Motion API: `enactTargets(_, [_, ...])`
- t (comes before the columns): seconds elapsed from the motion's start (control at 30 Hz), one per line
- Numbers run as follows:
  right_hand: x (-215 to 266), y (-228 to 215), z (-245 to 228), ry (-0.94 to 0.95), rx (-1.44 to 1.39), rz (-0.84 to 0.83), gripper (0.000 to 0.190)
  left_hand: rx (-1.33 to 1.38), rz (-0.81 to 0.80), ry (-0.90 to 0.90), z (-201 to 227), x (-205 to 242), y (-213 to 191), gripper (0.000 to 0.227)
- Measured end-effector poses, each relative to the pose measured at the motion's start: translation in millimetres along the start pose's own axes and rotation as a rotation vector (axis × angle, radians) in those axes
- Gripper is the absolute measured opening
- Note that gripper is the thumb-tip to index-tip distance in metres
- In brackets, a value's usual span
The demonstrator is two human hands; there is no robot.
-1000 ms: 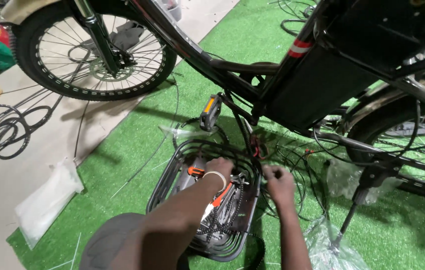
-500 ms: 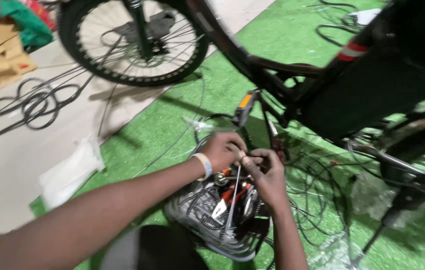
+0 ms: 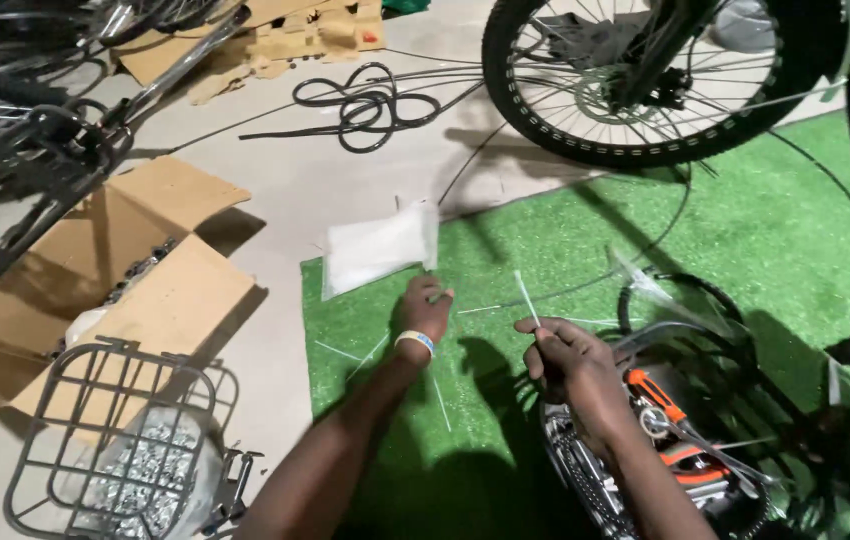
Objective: The person organizes and secures electrical wires on the frame of an electric bicycle using zip ties. They use pliers to cut the zip ties and a screwdriver to adjust components near the battery pack.
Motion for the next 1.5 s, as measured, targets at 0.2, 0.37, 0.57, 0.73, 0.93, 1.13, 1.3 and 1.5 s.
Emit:
enactTargets(0.2, [-17.8,22.0,2.9,0.233,-0.07,-0.104,0.031,-1.227,-0.025,0.323,-26.6,-76.9,-16.1,0.033])
enactTargets(0.37, [-32.6,-20.6,31.3,0.231,-0.157,-0.05,0.028,-0.798,0.204,0.381,-38.7,-118.0,2.4,0.04])
enactTargets(0.57, [-8.9,-76.8,23.9,0.199,-0.145,0.28,0.027,-0.058,0.446,0.679,44.8,-45.7,-10.2,0.027])
enactTargets(0.73, [3.5,-94.6,24.9,0.075,0.027,0.452,0.024,0.276,0.28,0.532,77.7,26.0,-0.1,0.03])
enactTargets(0.93, [8.5,-90.6,11.8,-0.102,0.363,0.421,0.065,0.46,0.009,0.55,74.3,68.2,36.4,0.03])
enactTargets(1.13, [6.3,-102.0,32.9,-0.117,0.39,0.378,0.045,0.506,-0.152,0.418,38.7,92.1,51.5,0.062])
enactTargets(1.3, [7.8,-112.9,51.3,-0.24,0.504,0.27,0.032,0.169,-0.042,0.786,19.6,106.5,62.3,0.085])
enactTargets(1.5, [31.0,-138.7,39.2,-0.066,0.413,0.496,0.025,0.093,-0.105,0.436,17.4,94.4,79.6,0.059])
Point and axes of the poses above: each hand's wrist, its own x-axis away from the middle knuckle, its own y-axis out of the palm, z = x × y, the point moved 3 cm from there along -x, towards the middle knuckle, and after that the axes turned 3 degrees about y, right-handed, at the moved point
